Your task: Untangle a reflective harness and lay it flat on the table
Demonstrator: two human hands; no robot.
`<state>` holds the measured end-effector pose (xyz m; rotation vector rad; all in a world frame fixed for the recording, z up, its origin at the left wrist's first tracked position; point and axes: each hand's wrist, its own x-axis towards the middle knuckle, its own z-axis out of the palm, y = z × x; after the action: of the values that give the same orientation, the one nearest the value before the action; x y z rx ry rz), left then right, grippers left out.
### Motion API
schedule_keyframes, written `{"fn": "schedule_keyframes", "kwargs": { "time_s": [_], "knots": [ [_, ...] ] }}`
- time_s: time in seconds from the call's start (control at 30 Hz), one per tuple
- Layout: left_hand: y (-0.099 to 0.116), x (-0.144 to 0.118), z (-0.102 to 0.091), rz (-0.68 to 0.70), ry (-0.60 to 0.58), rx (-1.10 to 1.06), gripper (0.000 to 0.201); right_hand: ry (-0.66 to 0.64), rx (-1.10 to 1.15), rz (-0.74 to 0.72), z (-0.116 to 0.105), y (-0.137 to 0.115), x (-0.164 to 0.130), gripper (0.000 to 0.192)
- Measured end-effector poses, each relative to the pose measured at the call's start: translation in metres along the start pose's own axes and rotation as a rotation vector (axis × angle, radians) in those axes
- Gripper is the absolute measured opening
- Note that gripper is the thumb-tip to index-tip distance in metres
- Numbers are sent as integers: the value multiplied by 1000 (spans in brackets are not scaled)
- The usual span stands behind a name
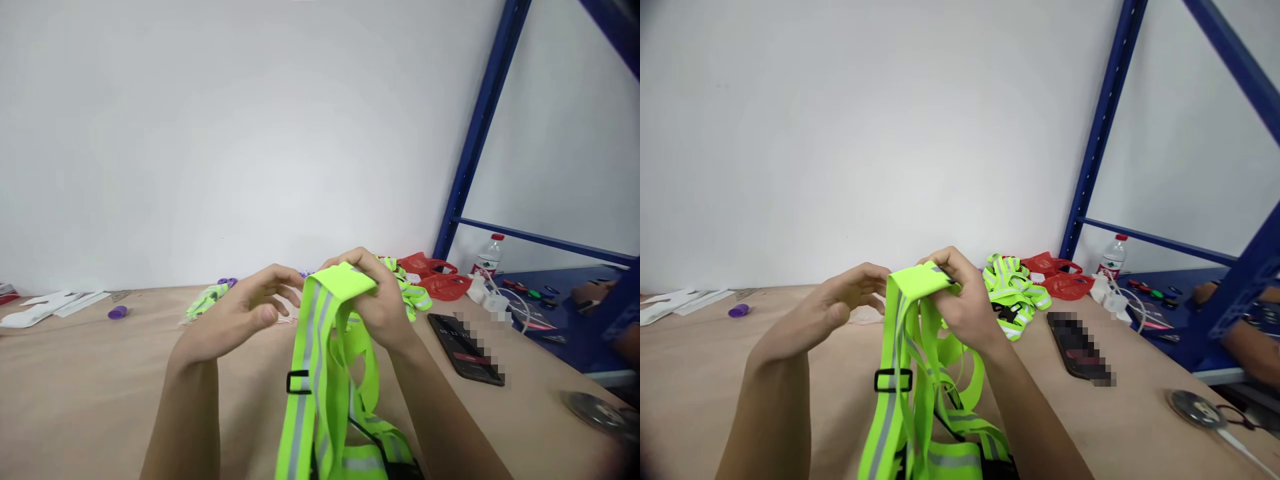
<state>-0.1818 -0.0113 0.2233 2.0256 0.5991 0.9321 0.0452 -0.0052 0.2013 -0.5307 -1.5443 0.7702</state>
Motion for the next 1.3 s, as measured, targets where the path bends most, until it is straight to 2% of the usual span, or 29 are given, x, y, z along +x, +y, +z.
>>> {"fn": "schedule_keyframes", "kwargs": {
  "time_s": [0.1, 0.23, 0.43, 0.53, 0.63, 0.8, 0.87, 0.93, 1.0, 1.1, 1.2, 1.3],
  "knots": [
    [8, 3, 17, -70, 11, 164, 54, 5, -150, -5, 10, -2, -4, 14],
    [13, 5, 33, -141, 124, 417, 29, 22, -296, -15, 15, 3, -5, 22],
    [13, 10, 39, -47, 441, 309, 33, 69, -468, -83, 12, 3, -3, 24],
    [11, 12, 39, 1, 512, 325, 21, -23, -434, -59, 12, -1, -4, 37],
    [9, 13, 37, 62, 599, 335, 19, -95, -363, -44, 10, -1, -3, 49],
    [7, 14, 34, 185, 782, 393, 21, -14, -344, -85, 8, 3, -2, 44],
    [6, 14, 32, 182, 771, 365, 26, 8, -344, -96, 8, 5, -2, 38],
    [4, 14, 30, 149, 687, 333, 31, 3, -313, -107, 8, 6, -2, 32],
    [3, 14, 30, 136, 585, 328, 36, -27, -226, -90, 9, 7, -2, 28],
    [3, 15, 32, 148, 501, 339, 42, -72, -33, -23, 9, 8, -2, 26],
    [2, 18, 36, 161, 499, 325, 44, -96, 77, 7, 9, 10, -4, 27],
    [0, 22, 41, 210, 506, 294, 49, -102, 80, 65, 9, 10, -5, 32]
  ]
}}
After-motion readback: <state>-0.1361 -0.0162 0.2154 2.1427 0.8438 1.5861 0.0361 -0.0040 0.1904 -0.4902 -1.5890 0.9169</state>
